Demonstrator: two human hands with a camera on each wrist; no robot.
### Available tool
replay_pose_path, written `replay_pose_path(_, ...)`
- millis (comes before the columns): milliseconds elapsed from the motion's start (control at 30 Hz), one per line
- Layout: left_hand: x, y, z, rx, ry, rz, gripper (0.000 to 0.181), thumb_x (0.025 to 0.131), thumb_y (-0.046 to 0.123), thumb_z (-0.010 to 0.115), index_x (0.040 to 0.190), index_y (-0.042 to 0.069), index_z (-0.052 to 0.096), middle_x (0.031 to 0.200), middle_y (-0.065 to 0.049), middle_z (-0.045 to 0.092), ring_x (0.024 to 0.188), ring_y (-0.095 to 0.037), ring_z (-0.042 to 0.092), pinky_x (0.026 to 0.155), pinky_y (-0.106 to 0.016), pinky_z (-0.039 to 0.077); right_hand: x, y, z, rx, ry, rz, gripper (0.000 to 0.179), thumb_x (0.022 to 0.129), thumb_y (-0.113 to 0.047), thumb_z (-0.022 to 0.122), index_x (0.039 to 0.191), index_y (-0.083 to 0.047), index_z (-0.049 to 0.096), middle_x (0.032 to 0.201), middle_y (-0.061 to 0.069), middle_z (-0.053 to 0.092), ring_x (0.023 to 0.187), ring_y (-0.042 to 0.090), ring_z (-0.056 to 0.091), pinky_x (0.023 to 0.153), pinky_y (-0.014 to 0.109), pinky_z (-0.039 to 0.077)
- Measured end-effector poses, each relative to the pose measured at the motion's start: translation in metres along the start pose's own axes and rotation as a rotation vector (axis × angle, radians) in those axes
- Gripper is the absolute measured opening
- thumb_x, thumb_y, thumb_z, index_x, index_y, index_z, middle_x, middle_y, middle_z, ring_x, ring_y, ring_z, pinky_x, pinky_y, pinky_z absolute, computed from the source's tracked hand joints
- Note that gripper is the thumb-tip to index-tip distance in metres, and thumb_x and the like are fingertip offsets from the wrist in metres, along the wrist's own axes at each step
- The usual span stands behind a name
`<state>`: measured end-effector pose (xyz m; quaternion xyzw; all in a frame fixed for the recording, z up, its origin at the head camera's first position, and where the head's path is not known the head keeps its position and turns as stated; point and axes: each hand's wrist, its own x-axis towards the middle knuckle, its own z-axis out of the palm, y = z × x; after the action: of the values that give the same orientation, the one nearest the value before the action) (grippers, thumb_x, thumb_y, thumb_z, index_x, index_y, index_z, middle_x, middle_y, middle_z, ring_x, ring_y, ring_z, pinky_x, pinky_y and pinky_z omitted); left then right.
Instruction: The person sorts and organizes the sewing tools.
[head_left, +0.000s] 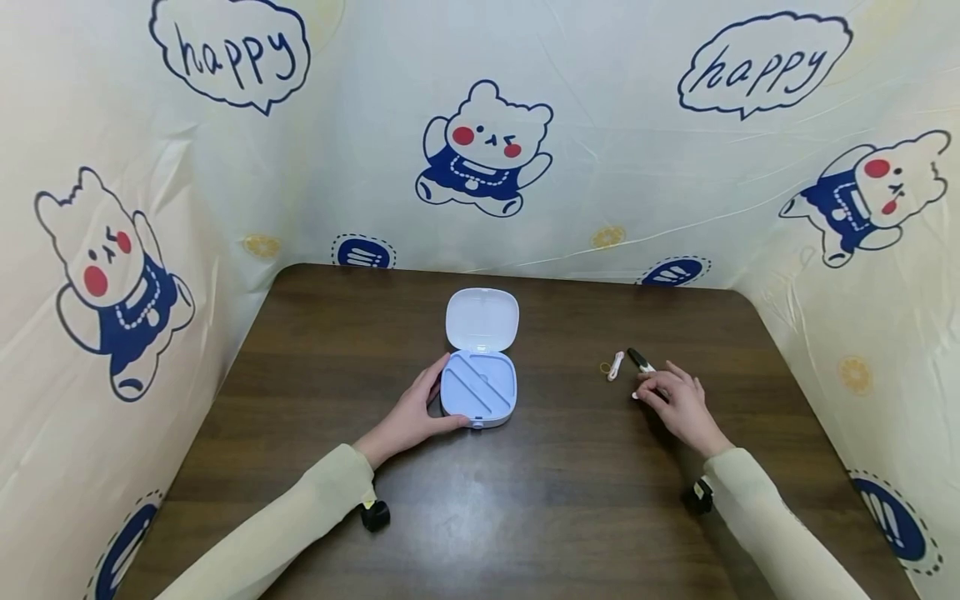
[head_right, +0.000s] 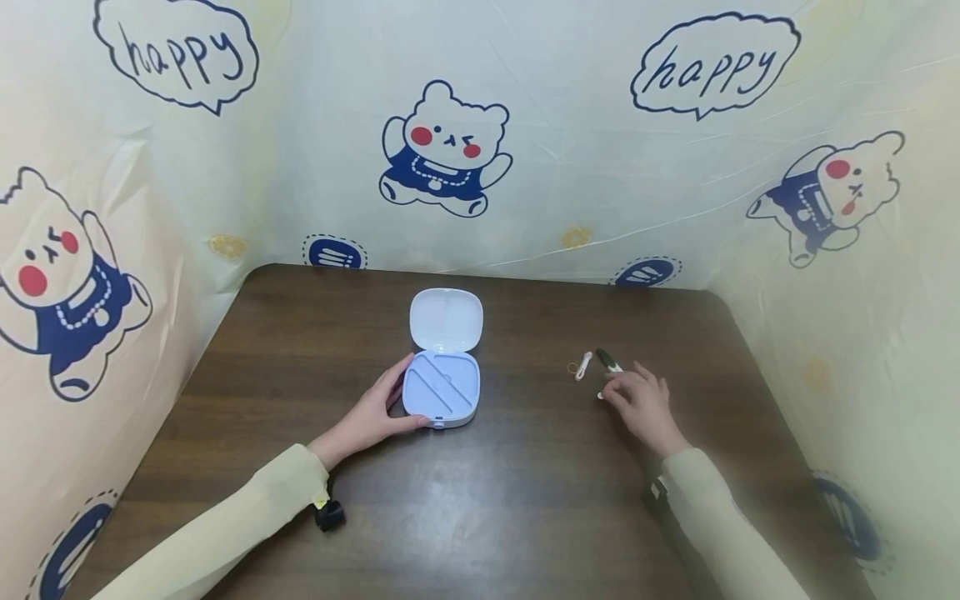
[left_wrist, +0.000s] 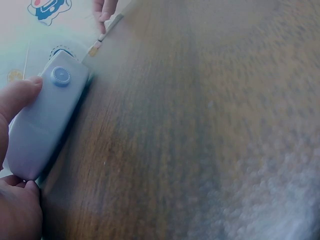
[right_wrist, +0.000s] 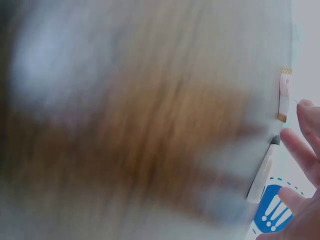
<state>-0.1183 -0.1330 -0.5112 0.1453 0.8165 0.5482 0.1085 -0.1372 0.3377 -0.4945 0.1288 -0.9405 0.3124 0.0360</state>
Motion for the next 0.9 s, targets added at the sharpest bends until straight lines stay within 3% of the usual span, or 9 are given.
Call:
replay_pose_path(233, 0.001, -0.002, 0.000, 0.001, 0.003, 0.010, 0.112, 0.083, 0.032, 0.091, 0.168, 0.016, 0.020, 0.169, -0.012, 0.026, 0.155, -0.026, 0.028, 0.123, -0.043, 0.033, 0.001, -0.009, 0.002, 0.030, -0.001, -0.018, 0.008, 0.095, -0.004, 0.073, 0.089, -0.009, 0.074, 0.138, 0.029, 0.062, 0.146, 0.060, 0.027, 0.107, 0.089, 0.004)
replay_pose_path(467, 0.000, -0.002, -0.001, -0.002, 0.000, 0.014, 0.112, 0.083, 0.030, 0.091, 0.168, 0.015, 0.019, 0.169, -0.012, 0.025, 0.155, -0.026, 0.029, 0.123, -0.041, 0.033, 0.004, -0.014, 0.004, 0.055, 0.005, -0.013, 0.007, 0.096, -0.006, 0.074, 0.090, -0.009, 0.074, 0.141, 0.027, 0.061, 0.147, 0.058, 0.027, 0.108, 0.089, 0.006)
replay_pose_path(900, 0.001, -0.002, 0.000, -0.011, -0.002, 0.014, 0.112, 0.083, 0.030, 0.091, 0.168, 0.014, 0.019, 0.169, -0.012, 0.025, 0.155, -0.026, 0.028, 0.123, -0.043, 0.032, 0.015, -0.035, 0.013, 0.097, 0.012, -0.079, 0.006, 0.093, -0.008, 0.078, 0.089, -0.011, 0.077, 0.147, 0.027, 0.056, 0.149, 0.056, 0.026, 0.110, 0.087, 0.009)
